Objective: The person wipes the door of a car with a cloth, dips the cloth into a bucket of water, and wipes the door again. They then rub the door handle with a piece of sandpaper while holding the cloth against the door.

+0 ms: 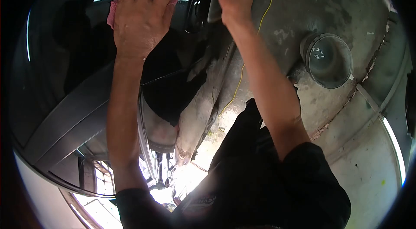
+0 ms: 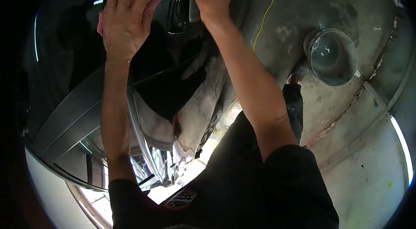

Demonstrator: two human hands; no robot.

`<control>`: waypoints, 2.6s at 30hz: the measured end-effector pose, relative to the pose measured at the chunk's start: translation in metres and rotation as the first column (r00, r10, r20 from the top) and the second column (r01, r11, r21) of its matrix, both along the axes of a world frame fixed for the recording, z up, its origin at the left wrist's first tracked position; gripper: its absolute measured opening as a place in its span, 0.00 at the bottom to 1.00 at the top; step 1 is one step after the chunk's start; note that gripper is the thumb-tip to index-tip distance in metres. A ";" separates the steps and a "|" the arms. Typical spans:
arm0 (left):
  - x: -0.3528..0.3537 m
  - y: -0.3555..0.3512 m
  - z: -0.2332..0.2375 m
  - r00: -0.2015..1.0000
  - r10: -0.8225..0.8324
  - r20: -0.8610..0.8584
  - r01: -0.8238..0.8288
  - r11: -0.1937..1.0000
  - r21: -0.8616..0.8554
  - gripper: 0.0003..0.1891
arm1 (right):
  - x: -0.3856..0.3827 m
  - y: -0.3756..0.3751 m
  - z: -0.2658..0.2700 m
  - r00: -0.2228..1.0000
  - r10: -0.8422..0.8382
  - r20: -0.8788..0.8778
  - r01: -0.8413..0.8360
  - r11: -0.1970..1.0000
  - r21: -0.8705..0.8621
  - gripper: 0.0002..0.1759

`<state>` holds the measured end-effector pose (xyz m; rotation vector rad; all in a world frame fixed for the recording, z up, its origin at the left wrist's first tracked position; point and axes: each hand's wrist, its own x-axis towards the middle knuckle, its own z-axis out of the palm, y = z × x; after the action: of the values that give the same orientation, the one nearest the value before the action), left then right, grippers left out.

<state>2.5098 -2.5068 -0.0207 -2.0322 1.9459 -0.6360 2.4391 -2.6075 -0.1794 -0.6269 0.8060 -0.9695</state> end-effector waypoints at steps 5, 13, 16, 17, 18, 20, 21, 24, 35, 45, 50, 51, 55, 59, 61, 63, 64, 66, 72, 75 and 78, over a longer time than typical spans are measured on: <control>-0.006 -0.004 0.002 1.000 0.028 0.006 -0.028 1.000 0.001 0.28 | -0.013 0.030 -0.011 0.988 0.061 -0.144 -0.068 0.997 -0.044 0.12; -0.010 -0.004 0.003 0.999 0.043 -0.002 -0.043 0.999 -0.013 0.28 | 0.003 -0.021 0.001 0.997 0.047 -0.068 -0.052 0.996 -0.072 0.10; -0.011 -0.004 0.005 0.999 0.034 -0.033 -0.035 0.999 -0.024 0.30 | -0.009 -0.009 0.017 0.995 0.054 -0.088 -0.055 0.998 -0.009 0.12; -0.011 -0.001 0.006 0.997 0.065 -0.039 -0.064 0.998 0.008 0.29 | -0.012 -0.001 0.015 0.990 0.082 -0.116 -0.091 0.993 -0.071 0.13; -0.011 -0.001 0.009 0.997 0.054 -0.053 -0.054 0.998 0.012 0.27 | -0.015 0.009 0.016 0.983 0.107 -0.147 -0.126 0.983 -0.131 0.14; -0.009 -0.004 0.013 0.996 0.029 -0.083 -0.028 0.999 0.016 0.23 | -0.021 0.024 0.016 0.969 0.163 -0.187 -0.192 0.970 -0.148 0.13; -0.007 -0.003 0.013 0.997 0.028 -0.075 -0.026 0.999 0.022 0.23 | -0.022 0.026 0.019 0.971 0.167 -0.174 -0.189 0.975 -0.120 0.12; -0.002 0.001 0.010 0.998 0.013 -0.064 -0.014 1.000 -0.018 0.23 | -0.009 0.015 0.022 0.983 0.102 -0.151 -0.121 0.985 -0.123 0.12; 0.003 0.007 0.013 0.993 0.030 -0.114 -0.029 0.999 0.014 0.22 | 0.001 0.009 0.021 0.994 0.101 -0.030 -0.104 0.991 -0.089 0.11; 0.005 0.009 0.010 0.993 0.021 -0.113 -0.021 1.000 0.001 0.22 | 0.003 0.014 0.023 0.987 0.078 -0.141 -0.100 0.982 -0.157 0.10; 0.007 0.008 0.009 0.993 0.032 -0.115 -0.031 0.999 0.010 0.21 | -0.001 0.029 0.017 0.974 0.054 -0.222 -0.099 0.975 -0.199 0.11; 0.007 0.008 0.008 0.994 0.031 -0.102 -0.030 1.000 0.008 0.21 | -0.002 0.031 0.013 0.971 0.043 -0.234 -0.100 0.966 -0.238 0.12; 0.006 0.009 0.010 0.992 0.016 -0.126 -0.018 1.000 -0.018 0.20 | 0.011 0.006 0.015 0.990 0.047 -0.133 -0.065 0.989 -0.133 0.10; 0.008 0.008 0.008 0.992 0.012 -0.127 -0.013 1.000 -0.013 0.20 | -0.001 0.028 0.012 0.968 0.074 -0.239 -0.126 0.970 -0.209 0.09; 0.007 0.009 0.008 0.993 0.014 -0.119 -0.015 1.000 -0.007 0.21 | -0.009 0.036 0.016 0.965 0.112 -0.239 -0.161 0.967 -0.197 0.09; 0.007 0.008 0.009 0.991 0.025 -0.132 -0.025 1.000 0.001 0.21 | 0.000 0.019 0.020 0.991 0.058 -0.119 -0.083 0.972 -0.218 0.09; 0.006 0.009 0.010 0.990 0.031 -0.137 -0.030 1.000 0.007 0.21 | 0.004 0.010 0.030 0.998 0.030 -0.057 -0.042 0.974 -0.224 0.09; 0.005 0.009 0.011 0.990 0.036 -0.134 -0.036 0.999 0.008 0.21 | 0.003 0.006 0.035 0.956 0.070 -0.284 -0.128 0.973 -0.193 0.10; 0.004 0.007 0.009 0.991 0.028 -0.127 -0.029 1.000 -0.007 0.21 | -0.009 0.046 0.007 0.981 0.069 -0.183 -0.124 0.944 -0.307 0.10; 0.003 0.009 0.012 0.989 0.031 -0.146 -0.033 0.999 -0.011 0.21 | 0.004 0.017 0.021 0.990 0.082 -0.111 -0.099 0.983 -0.153 0.08; 0.005 0.010 0.010 0.992 0.022 -0.127 -0.024 1.000 -0.014 0.21 | -0.003 0.035 0.013 0.986 0.097 -0.137 -0.123 0.973 -0.195 0.12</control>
<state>2.5147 -2.4964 -0.0105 -2.1498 1.9890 -0.5308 2.4363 -2.5730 -0.1663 -0.9083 0.7806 -0.9238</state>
